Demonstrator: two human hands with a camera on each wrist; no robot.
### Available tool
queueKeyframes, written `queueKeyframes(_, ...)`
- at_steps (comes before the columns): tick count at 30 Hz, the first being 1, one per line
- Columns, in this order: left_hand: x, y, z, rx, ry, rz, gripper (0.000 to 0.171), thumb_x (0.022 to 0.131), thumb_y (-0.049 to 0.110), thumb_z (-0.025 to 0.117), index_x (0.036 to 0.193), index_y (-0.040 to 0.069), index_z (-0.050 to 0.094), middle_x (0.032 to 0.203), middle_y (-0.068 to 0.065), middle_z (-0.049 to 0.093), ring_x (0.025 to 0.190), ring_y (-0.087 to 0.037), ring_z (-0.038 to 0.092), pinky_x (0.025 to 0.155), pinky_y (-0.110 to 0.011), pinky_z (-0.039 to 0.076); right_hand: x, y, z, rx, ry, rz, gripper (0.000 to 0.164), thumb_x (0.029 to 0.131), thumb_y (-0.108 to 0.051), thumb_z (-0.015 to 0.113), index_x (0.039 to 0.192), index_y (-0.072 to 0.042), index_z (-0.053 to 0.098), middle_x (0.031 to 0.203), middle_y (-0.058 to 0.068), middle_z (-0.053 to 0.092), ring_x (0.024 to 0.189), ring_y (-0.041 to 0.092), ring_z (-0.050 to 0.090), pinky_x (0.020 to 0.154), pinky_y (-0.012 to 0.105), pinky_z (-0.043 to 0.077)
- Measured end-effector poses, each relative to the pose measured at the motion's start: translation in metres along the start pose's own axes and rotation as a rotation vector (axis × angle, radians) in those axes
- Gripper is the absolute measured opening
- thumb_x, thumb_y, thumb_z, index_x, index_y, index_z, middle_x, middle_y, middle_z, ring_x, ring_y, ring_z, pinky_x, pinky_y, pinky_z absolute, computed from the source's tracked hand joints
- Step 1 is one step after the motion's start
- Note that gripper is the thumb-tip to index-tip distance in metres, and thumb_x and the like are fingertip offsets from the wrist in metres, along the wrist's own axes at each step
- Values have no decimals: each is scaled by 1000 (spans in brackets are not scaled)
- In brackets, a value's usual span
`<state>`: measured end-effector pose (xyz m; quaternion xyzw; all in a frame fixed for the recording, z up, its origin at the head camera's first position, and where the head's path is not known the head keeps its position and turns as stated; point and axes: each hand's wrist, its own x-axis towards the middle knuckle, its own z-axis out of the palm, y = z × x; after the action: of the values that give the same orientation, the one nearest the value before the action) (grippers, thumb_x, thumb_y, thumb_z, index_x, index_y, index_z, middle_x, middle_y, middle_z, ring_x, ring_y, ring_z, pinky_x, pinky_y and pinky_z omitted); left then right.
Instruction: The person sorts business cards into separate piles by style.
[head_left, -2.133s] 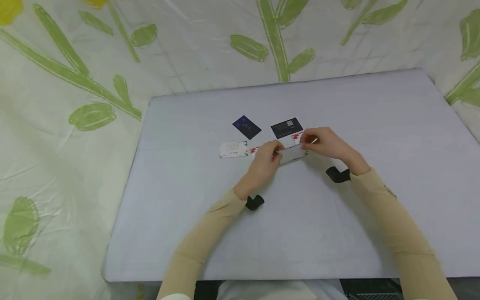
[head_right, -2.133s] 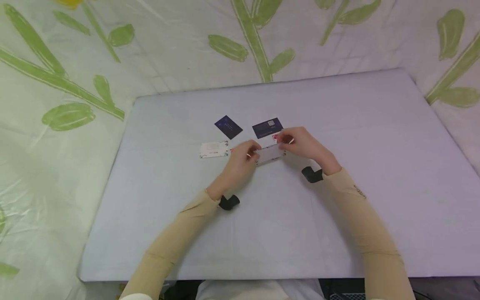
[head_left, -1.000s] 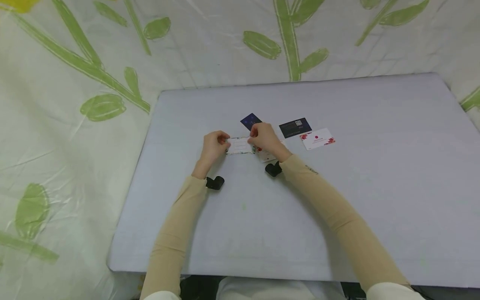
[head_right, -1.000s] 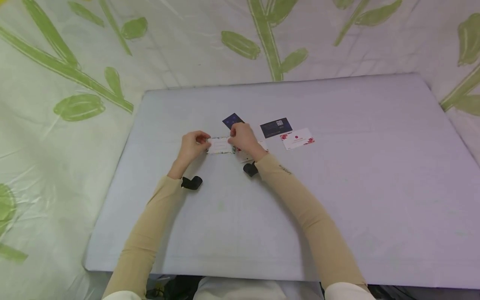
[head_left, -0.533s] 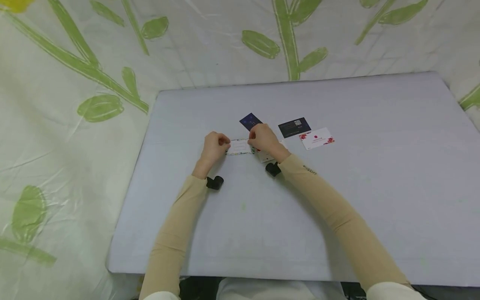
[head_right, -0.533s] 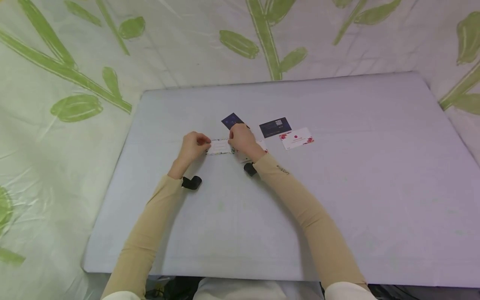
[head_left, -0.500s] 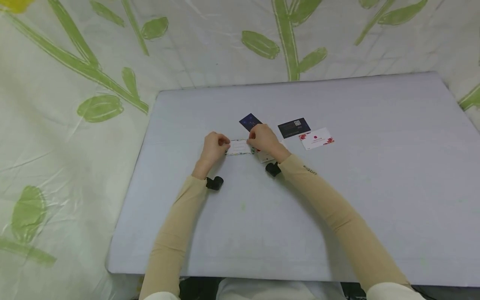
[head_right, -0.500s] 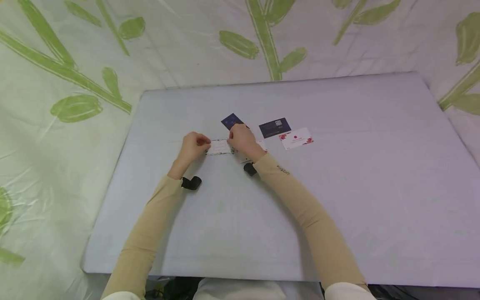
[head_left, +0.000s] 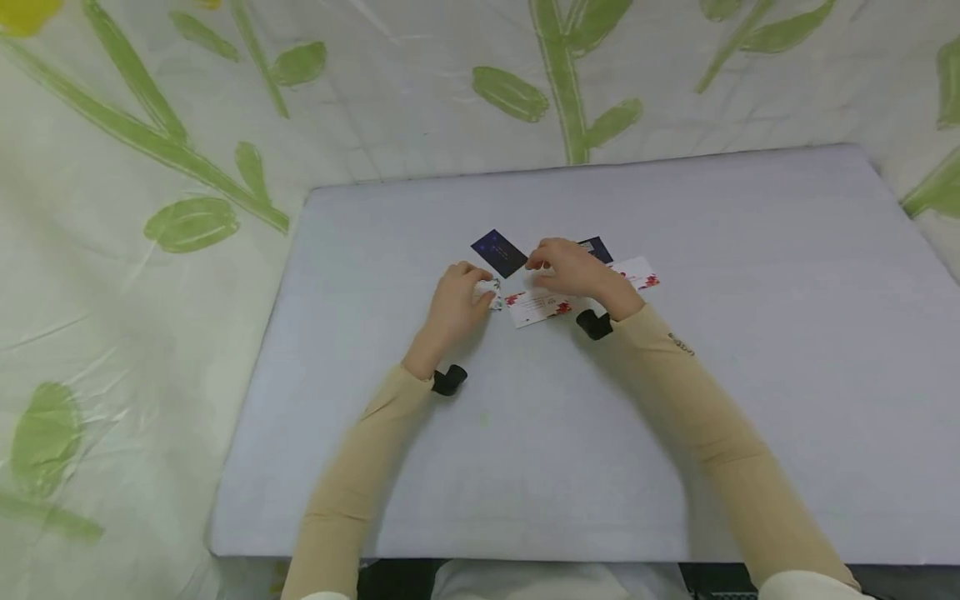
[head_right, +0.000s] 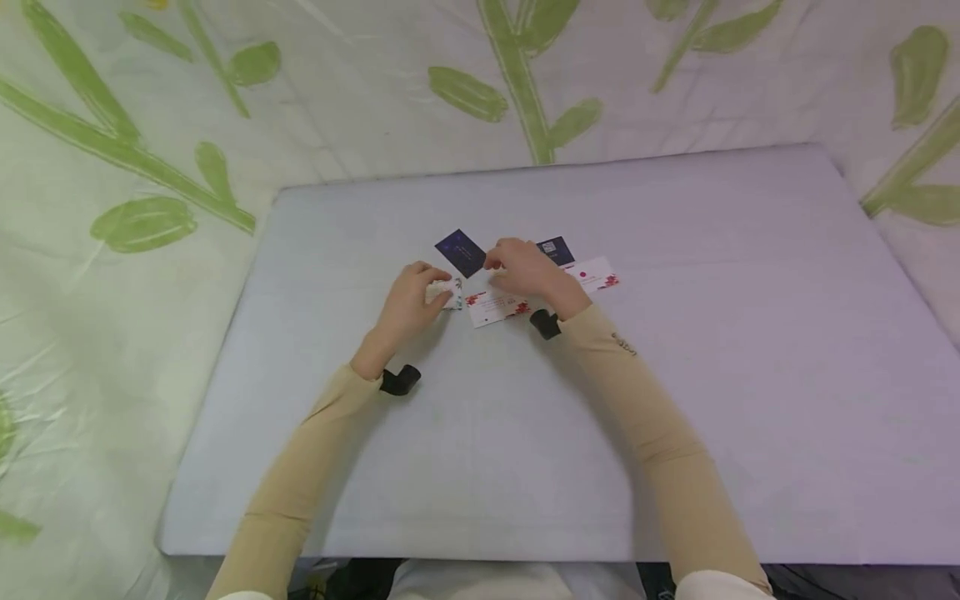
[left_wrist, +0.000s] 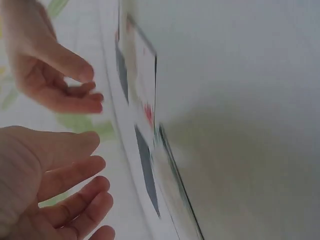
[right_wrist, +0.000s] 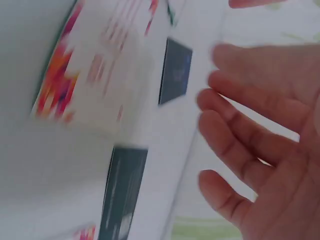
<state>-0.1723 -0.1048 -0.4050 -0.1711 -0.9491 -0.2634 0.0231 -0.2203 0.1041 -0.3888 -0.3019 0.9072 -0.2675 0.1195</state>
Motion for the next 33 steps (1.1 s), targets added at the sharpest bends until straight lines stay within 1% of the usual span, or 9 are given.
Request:
queueKeyframes(4,4,21,18,194,-88,85,36,87,20,65,116,-1,60,113,-15,53,105,-30,46,88,-43,38,-13,11,2,-204,-72,-2,38,81,-17,71,116,-3,63,118,14,53,115,33,42,97,58,29)
queueKeyframes(9,7,26,31,294,-225,60,42,86,28,65,118,2,59,117,-13,48,109,-29,41,91,-43,35,-18,20,14,-272,-54,-54,42,78,-21,75,114,-4,64,116,14,51,113,32,39,96,58,31)
queueKeyframes(12,8,26,35,239,-219,30,39,84,26,68,115,3,59,115,-12,48,108,-28,41,91,-42,35,-21,22,16,-258,-31,-42,41,76,-20,77,111,-3,64,115,14,51,112,32,39,95,58,32)
queueKeyframes(15,10,26,36,153,-168,29,40,80,22,73,112,4,58,111,-12,50,105,-28,43,90,-42,35,-24,24,15,-200,-2,-11,35,77,-16,75,107,-3,64,113,13,53,109,31,44,95,53,34)
queueKeyframes(18,13,26,38,68,-123,59,38,78,15,74,110,5,57,105,-11,52,95,-26,48,84,-39,39,-28,26,11,-53,47,12,23,80,-6,69,101,0,63,105,13,57,99,29,51,88,45,41)
queueKeyframes(21,15,25,37,-54,-85,76,30,81,4,68,109,4,57,98,-11,54,86,-23,50,78,-35,42,-32,30,10,123,126,10,14,82,0,63,96,4,62,93,14,60,86,26,56,76,39,46)
queueKeyframes(26,24,22,31,-251,-34,68,21,85,-6,58,105,1,62,97,-13,59,85,-21,51,77,-31,43,-34,36,9,315,231,60,15,81,-2,67,93,4,62,83,12,60,73,22,52,64,29,43)
queueKeyframes(30,33,17,28,-266,-56,41,20,84,-6,59,103,-1,64,99,-14,60,86,-22,51,77,-31,43,-28,38,11,394,252,151,15,79,-5,70,90,2,61,79,9,58,68,20,52,60,25,42)
queueKeyframes(33,37,15,30,-215,-87,24,21,83,-6,60,102,-1,65,96,-13,61,85,-22,51,76,-32,43,-23,38,15,332,245,194,12,79,-5,69,87,0,61,80,9,58,72,20,51,63,27,41)
